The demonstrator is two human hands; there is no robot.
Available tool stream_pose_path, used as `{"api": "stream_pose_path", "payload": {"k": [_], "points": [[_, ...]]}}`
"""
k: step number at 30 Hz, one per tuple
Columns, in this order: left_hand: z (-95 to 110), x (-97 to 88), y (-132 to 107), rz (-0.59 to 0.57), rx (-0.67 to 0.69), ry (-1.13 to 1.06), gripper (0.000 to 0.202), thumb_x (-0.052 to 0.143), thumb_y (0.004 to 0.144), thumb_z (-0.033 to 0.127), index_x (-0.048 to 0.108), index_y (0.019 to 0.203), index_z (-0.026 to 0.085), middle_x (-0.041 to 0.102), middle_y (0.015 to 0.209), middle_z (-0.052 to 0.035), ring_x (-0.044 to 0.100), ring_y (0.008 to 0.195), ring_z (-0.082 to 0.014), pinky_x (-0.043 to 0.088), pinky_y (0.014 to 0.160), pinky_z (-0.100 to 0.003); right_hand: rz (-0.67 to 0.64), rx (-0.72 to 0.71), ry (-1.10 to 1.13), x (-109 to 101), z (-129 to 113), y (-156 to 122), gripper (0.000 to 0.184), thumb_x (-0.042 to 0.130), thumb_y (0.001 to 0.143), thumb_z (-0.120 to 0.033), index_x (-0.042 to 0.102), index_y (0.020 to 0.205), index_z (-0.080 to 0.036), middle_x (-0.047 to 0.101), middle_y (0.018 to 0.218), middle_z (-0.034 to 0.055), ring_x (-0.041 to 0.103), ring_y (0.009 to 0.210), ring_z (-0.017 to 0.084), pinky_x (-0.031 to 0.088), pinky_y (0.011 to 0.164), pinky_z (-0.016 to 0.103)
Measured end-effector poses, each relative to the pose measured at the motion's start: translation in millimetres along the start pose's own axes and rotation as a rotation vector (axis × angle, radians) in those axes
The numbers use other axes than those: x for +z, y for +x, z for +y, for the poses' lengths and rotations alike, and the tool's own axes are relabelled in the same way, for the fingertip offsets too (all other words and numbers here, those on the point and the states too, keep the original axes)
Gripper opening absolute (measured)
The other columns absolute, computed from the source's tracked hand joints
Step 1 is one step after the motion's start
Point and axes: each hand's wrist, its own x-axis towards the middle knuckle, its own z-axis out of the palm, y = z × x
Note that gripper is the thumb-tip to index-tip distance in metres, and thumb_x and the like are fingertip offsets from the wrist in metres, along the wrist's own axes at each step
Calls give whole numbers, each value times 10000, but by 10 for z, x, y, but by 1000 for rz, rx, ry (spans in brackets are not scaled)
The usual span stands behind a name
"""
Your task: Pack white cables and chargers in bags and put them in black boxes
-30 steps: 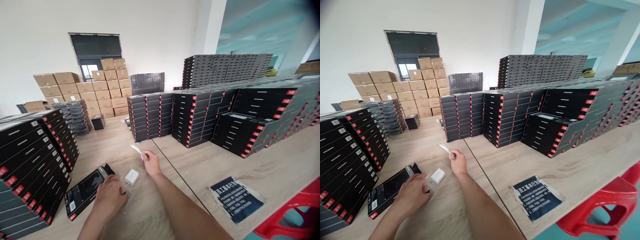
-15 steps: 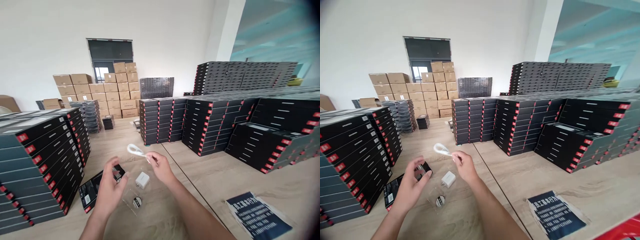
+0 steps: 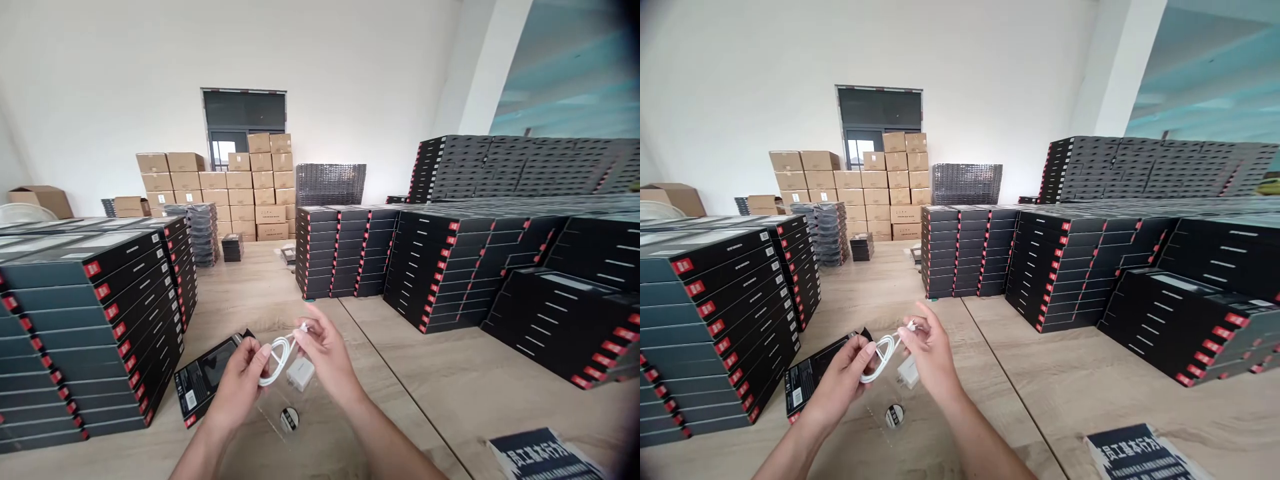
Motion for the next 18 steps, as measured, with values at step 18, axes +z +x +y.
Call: {"api": "stream_pose_path", "payload": {"k": [18], "points": [[-3,134,-24,-198,-134,-116,528,643,724,618,557,956,152,680,724,-54,627,508,-153,407,400,-208,16,70,19,4,52,22,435,704,750,-575,738,852,-154,690,670,46,608,591,164,486,490,249]]}}
